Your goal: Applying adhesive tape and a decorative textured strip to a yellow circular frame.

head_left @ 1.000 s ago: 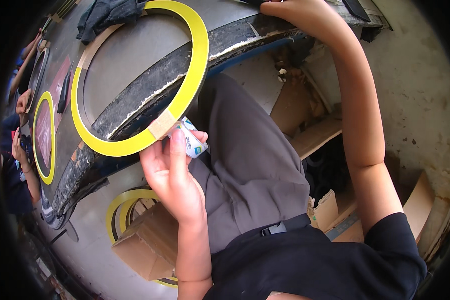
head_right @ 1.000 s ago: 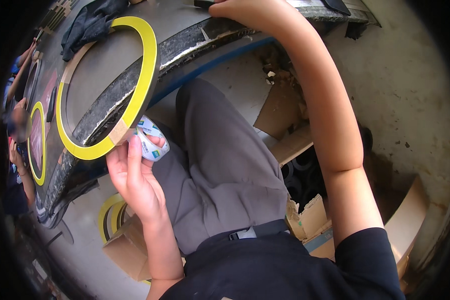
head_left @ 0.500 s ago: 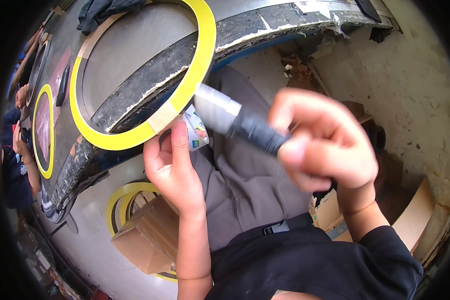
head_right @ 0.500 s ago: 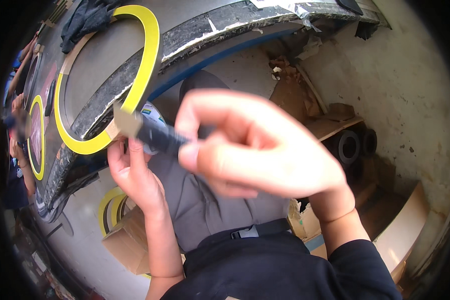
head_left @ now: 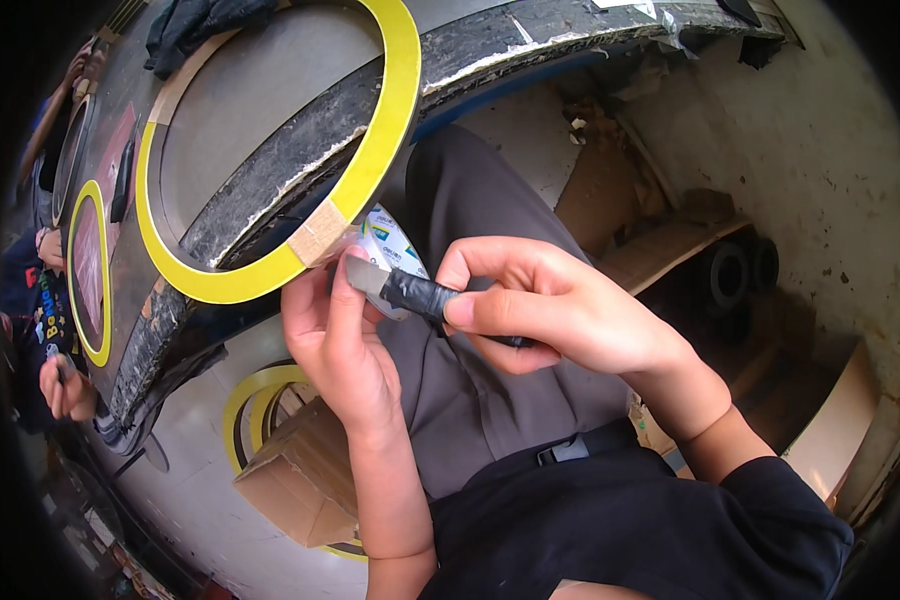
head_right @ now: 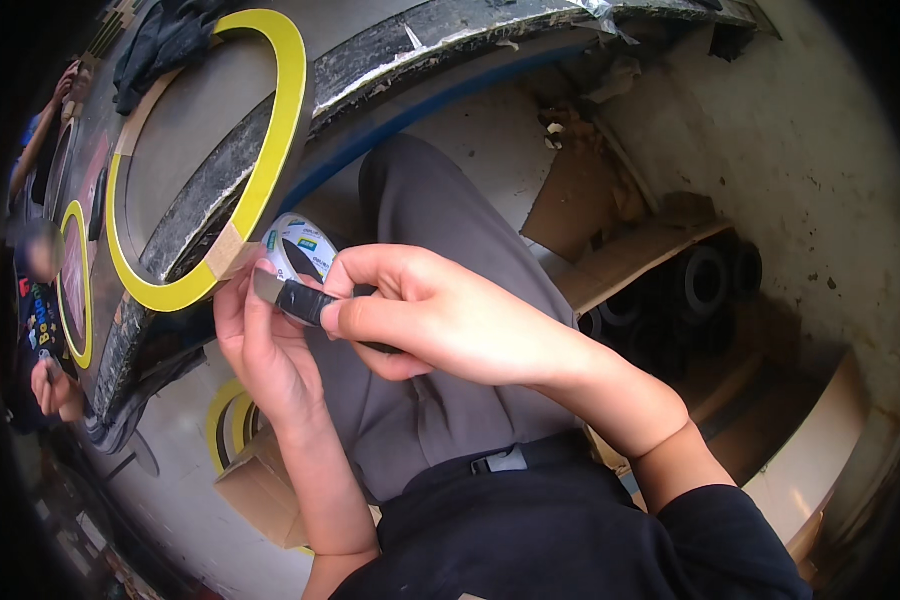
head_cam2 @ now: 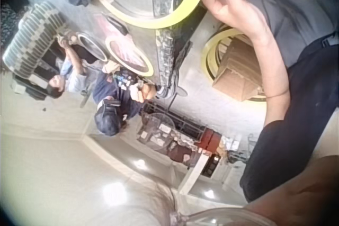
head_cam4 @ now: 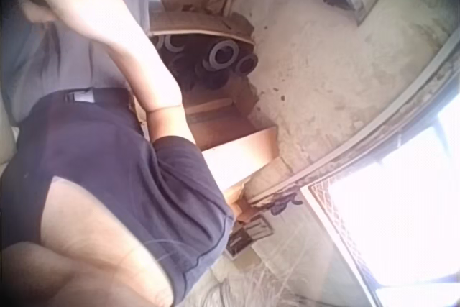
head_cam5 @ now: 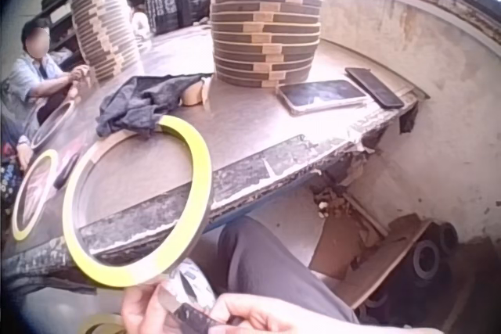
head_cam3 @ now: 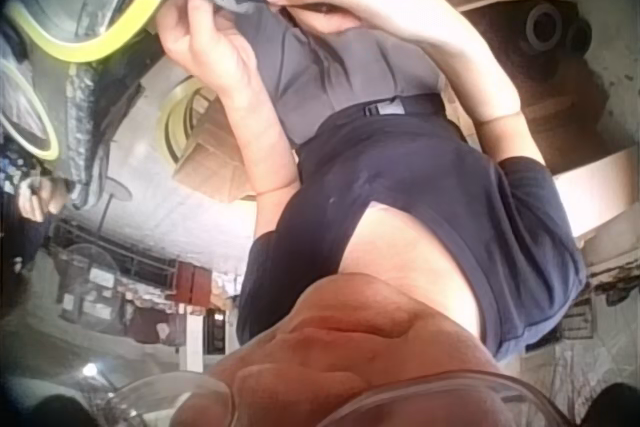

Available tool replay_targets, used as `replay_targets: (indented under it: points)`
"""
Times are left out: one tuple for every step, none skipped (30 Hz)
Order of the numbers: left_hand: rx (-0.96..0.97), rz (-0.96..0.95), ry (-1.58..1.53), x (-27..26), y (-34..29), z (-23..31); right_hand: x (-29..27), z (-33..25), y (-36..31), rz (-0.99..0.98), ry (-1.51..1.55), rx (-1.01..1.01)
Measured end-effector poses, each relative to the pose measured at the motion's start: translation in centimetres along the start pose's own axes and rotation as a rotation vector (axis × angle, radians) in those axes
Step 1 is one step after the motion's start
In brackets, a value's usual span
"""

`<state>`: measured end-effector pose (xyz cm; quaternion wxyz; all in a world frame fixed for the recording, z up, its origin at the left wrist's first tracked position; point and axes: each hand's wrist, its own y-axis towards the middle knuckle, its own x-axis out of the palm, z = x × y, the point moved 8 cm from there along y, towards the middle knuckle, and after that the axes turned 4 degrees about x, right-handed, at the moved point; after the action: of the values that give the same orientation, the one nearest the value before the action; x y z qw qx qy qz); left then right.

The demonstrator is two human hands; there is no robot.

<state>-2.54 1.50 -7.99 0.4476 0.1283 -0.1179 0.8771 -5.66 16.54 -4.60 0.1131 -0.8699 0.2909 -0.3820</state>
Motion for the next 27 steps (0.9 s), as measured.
replay_targets:
  points:
    - [0.026, -0.039, -0.014, 0.2, 0.0, 0.2, -0.2, 0.0, 0.1, 0.022, -0.019, 0.001]
    - [0.052, -0.078, -0.028, 0.3, 0.0, 0.5, -0.1, 0.0, 0.1, 0.022, -0.018, 0.002]
    - [0.051, -0.077, -0.028, 0.1, -0.1, 0.4, -0.1, 0.0, 0.1, 0.023, -0.006, 0.007]
    - [0.039, -0.097, -0.037, 0.0, -0.1, 0.3, -0.1, 0.0, 0.1, 0.022, 0.004, 0.012]
    - [0.028, -0.116, -0.045, 0.0, -0.1, 0.2, 0.0, 0.1, 0.2, 0.022, 0.005, 0.013]
    - [0.027, -0.115, -0.045, 0.0, -0.1, 0.2, 0.1, 0.1, 0.2, 0.04, 0.02, -0.006]
    - [0.015, -0.108, -0.074, 0.0, -0.1, 0.2, 0.1, 0.0, 0.2, 0.059, 0.034, -0.027]
    - [0.003, -0.1, -0.103, 0.0, 0.0, 0.1, 0.3, 0.1, 0.3, 0.06, 0.034, -0.026]
    - [0.001, -0.1, -0.104, 0.0, -0.1, 0.0, 0.3, 0.2, 0.3, 0.064, 0.043, -0.025]
    - [-0.022, -0.093, -0.112, 0.0, -0.1, 0.0, 0.5, 0.1, 0.3, 0.066, 0.053, -0.028]
    - [-0.046, -0.085, -0.121, -0.1, -0.1, -0.1, 0.6, 0.1, 0.7, 0.068, 0.054, -0.031]
    - [-0.084, -0.146, -0.1, -0.1, -0.3, -1.0, 0.3, 0.2, 1.2, 0.11, 0.041, -0.051]
    - [-0.15, -0.116, -0.081, -0.7, -0.3, -2.1, -0.1, 0.2, 1.6, 0.15, 0.027, -0.07]
    - [-0.217, -0.085, -0.063, -1.2, -0.2, -3.0, -0.1, 0.5, 1.6, 0.151, 0.028, -0.07]
    - [-0.218, -0.086, -0.063, -1.5, -0.1, -3.2, -0.4, 0.5, 1.3, 0.211, 0.095, -0.117]
    - [-0.216, -0.023, -0.025, -2.2, 0.1, -3.4, -1.0, 0.7, 0.8, 0.273, 0.162, -0.162]
    - [-0.214, 0.041, 0.013, -3.0, 0.2, -3.5, -1.4, 0.8, 0.2, 0.269, 0.187, -0.164]
    - [-0.216, 0.041, 0.012, -3.8, 0.0, -4.2, -0.9, 1.0, -0.1, 0.271, 0.187, -0.162]
    - [-0.208, -0.003, 0.051, -4.0, -0.2, -4.7, 0.1, 0.4, -0.7, 0.265, 0.332, -0.208]
    - [-0.199, -0.048, 0.091, -4.1, -0.5, -4.9, 0.6, 0.1, -1.0, 0.258, 0.478, -0.255]
    - [-0.259, -0.07, 0.042, -4.0, -1.5, -5.6, 1.2, -0.1, -0.8, 0.079, 0.566, -0.266]
    - [-0.198, -0.116, 0.126, -3.7, -1.4, -5.5, 1.7, 0.1, -0.2, 0.083, 0.659, -0.262]
    - [-0.196, -0.073, 0.115, -3.9, -1.8, -5.6, 1.9, 0.2, 0.3, 0.078, 0.704, -0.269]
    - [-0.193, -0.029, 0.105, -3.7, -2.4, -5.6, 2.1, 0.1, 0.7, 0.072, 0.75, -0.275]
    - [-0.241, -0.008, 0.056, -3.1, -2.8, -5.5, 2.1, 0.1, 0.9, 0.074, 0.751, -0.277]
    - [-0.242, -0.011, 0.056, -3.2, -2.8, -5.5, 1.9, -0.1, 1.0, 0.104, 0.738, -0.308]
    - [-0.29, -0.022, 0.078, -3.3, -2.8, -5.8, 1.7, -0.3, 1.1, 0.133, 0.726, -0.339]
